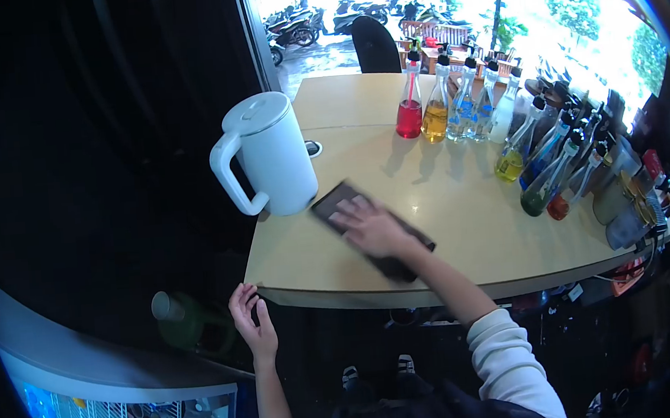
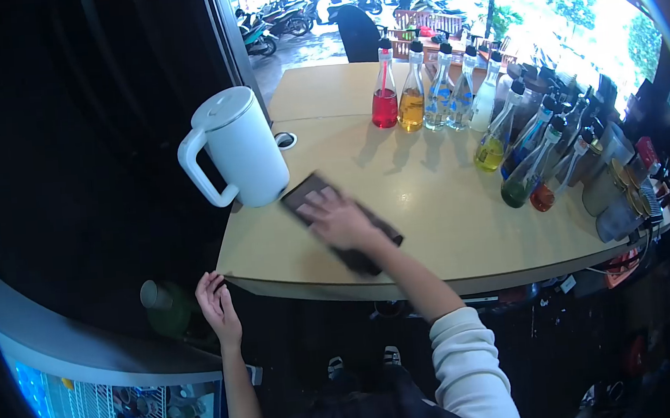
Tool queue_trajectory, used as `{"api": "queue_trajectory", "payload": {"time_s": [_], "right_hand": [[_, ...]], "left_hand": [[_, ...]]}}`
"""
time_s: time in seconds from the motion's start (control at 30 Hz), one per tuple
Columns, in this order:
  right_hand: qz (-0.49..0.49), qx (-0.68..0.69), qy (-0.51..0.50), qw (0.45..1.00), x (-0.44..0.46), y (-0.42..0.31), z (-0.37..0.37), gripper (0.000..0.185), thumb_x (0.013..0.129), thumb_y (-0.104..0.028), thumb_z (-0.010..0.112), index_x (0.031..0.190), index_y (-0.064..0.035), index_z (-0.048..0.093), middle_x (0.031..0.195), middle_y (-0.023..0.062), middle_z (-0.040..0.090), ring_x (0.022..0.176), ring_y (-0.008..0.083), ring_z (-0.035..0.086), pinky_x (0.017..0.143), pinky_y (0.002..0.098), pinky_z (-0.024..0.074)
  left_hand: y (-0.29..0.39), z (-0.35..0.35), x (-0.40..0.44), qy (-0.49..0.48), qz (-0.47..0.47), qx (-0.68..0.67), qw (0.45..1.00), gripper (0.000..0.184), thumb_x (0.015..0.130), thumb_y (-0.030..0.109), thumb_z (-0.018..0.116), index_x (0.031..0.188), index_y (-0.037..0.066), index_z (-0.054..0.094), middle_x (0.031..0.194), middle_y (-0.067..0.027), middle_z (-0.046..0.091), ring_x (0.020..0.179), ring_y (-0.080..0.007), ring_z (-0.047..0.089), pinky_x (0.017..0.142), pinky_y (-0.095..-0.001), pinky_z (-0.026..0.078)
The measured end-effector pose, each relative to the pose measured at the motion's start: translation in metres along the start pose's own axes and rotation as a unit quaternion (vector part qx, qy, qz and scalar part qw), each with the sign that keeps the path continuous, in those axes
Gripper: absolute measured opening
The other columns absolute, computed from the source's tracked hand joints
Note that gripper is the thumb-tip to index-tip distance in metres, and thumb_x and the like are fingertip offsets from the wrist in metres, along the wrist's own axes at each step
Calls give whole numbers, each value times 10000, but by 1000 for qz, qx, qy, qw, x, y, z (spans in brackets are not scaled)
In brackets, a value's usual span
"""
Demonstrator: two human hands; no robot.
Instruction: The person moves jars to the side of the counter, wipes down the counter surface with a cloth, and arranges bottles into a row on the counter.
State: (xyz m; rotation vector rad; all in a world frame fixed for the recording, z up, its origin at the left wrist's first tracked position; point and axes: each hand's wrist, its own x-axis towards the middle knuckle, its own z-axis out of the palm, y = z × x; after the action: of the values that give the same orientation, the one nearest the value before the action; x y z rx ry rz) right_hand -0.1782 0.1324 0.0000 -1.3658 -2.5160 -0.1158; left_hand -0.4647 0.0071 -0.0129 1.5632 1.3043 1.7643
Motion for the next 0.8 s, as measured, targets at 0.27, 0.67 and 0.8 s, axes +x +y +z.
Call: {"api": "queue_trajectory", "payload": {"time_s": [0.27,0.67,0.8], "right_hand": [[203,12,4,979,-28,39,-4,524,927,-441,384,1382,-179,383,1483,106,284,1375,317,227,1120,485,160],[-131,110,-41,984,11,-141,13,511,891,-388,475,1333,-132,457,1436,115,365,1357,336,277,1113,540,145],[-87,152,33,984,-66,-73,-17,478,871,-346,535,1297,-134,489,1414,118,394,1346,321,296,1122,478,182]], "left_hand": [[-3,-33,9,-14,39,134,990,359,880,112,538,1213,-4,470,1202,-144,498,1085,-241,521,919,-344,421],[5,37,21,-39,96,-8,995,288,868,26,523,1152,-18,503,1126,-142,541,1005,-222,553,877,-328,446],[-3,53,22,-72,88,-25,993,276,868,43,529,1137,-16,508,1100,-136,546,999,-220,557,872,-334,453]]}}
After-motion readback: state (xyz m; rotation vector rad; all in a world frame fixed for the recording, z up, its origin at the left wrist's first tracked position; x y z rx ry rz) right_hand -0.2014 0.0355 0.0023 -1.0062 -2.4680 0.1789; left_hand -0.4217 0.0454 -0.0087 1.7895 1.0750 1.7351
